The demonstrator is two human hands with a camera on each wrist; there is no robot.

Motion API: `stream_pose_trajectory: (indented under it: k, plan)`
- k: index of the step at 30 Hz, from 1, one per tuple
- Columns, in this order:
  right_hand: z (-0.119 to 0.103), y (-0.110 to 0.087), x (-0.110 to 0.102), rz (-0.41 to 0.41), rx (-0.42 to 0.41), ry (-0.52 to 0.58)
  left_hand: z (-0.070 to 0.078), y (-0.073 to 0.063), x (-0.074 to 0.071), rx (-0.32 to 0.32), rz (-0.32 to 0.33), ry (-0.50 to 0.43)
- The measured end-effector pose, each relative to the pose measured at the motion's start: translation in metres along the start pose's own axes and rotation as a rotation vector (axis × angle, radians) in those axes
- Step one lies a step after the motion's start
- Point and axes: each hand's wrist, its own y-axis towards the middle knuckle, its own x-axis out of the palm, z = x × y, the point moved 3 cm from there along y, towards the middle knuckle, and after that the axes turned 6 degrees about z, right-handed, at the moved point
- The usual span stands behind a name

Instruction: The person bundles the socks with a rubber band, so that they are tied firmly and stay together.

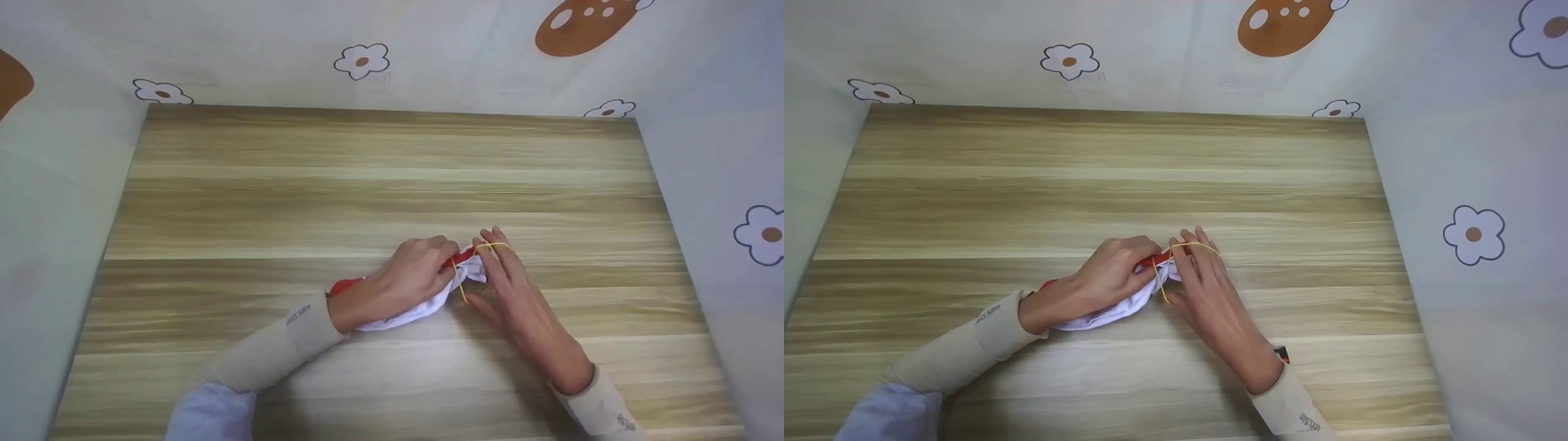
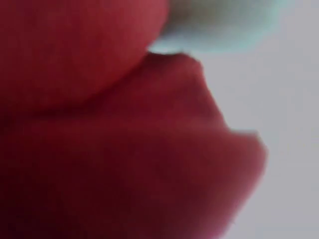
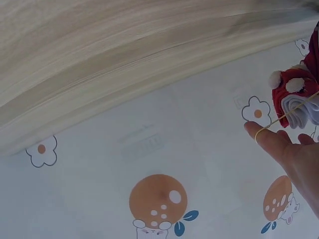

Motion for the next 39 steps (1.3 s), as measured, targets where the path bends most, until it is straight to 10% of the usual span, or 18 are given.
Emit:
stream_pose_trajectory:
  k: [39]
  plan:
    - [0.0075,-0.0025,-0.0020,-0.063,0.064,0.103,0.0093,-0.0082,0.0019,0.271,0.049,0.093]
